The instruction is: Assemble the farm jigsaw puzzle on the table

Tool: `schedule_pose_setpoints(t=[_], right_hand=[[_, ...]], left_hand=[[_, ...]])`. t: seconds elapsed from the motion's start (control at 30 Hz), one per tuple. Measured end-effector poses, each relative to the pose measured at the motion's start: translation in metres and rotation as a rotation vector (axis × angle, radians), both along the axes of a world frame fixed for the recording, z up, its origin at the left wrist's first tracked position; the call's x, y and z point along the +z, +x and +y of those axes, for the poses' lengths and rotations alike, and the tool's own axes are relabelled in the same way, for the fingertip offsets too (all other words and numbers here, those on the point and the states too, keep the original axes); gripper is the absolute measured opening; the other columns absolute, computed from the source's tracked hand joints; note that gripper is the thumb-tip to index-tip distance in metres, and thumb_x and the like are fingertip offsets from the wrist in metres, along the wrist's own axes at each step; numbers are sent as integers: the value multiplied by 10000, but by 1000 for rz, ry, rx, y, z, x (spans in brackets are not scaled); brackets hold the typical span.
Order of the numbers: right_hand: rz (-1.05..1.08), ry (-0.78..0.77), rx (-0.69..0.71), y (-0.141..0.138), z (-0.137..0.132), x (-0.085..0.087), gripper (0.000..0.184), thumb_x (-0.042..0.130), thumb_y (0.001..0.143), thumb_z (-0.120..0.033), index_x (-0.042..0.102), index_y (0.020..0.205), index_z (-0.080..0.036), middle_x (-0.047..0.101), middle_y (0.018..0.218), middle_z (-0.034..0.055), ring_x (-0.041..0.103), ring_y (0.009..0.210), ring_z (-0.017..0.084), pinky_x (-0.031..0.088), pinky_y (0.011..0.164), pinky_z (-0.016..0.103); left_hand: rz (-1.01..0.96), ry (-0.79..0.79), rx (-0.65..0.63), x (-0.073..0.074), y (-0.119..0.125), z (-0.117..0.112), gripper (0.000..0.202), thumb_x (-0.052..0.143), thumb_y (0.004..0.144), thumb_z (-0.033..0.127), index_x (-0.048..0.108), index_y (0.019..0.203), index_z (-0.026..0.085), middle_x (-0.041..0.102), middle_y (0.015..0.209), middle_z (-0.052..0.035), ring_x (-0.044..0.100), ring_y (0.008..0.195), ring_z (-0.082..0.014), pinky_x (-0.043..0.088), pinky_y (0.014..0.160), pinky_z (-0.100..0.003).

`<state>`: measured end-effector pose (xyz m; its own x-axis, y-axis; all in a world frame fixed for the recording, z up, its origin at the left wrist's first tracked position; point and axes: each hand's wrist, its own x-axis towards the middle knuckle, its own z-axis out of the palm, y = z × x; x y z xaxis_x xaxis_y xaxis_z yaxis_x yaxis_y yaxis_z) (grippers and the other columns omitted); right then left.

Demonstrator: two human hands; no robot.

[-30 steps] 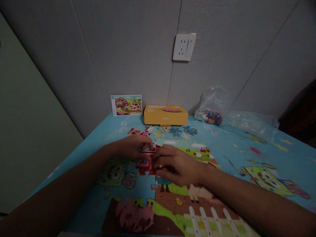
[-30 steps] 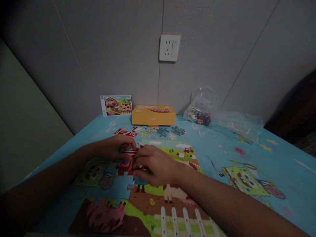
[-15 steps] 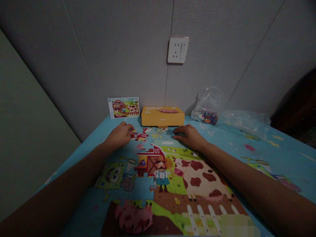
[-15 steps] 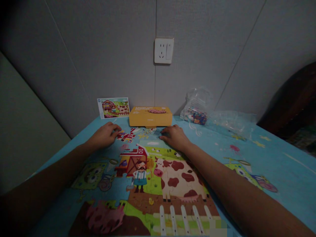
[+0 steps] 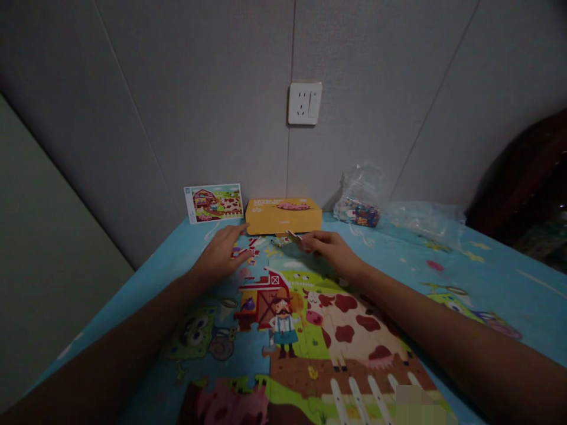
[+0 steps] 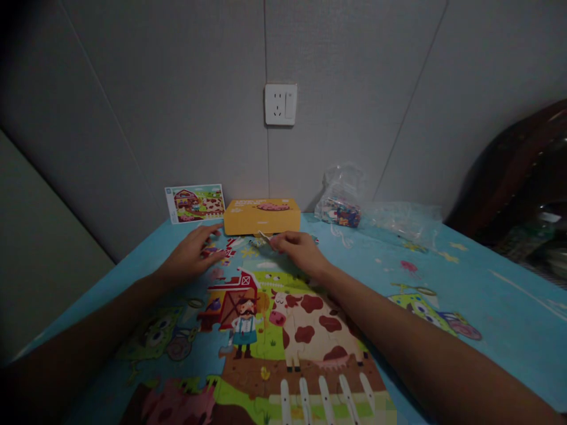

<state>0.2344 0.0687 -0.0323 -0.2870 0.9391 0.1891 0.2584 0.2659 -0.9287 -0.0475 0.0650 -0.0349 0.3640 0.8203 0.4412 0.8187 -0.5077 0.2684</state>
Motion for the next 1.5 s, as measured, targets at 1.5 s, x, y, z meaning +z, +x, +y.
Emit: schedule_pose_setpoints(t=[1.5], right_hand=[[107, -313, 458, -35, -68, 1, 413, 690, 795, -342, 584, 1152, -161, 624, 627, -37, 480, 462, 84, 325, 452, 198]], left_hand=[[-257, -733, -686, 19, 17, -31, 613, 592, 734, 747, 607, 797, 138, 573, 697, 0, 503, 635, -117, 373, 553, -209]])
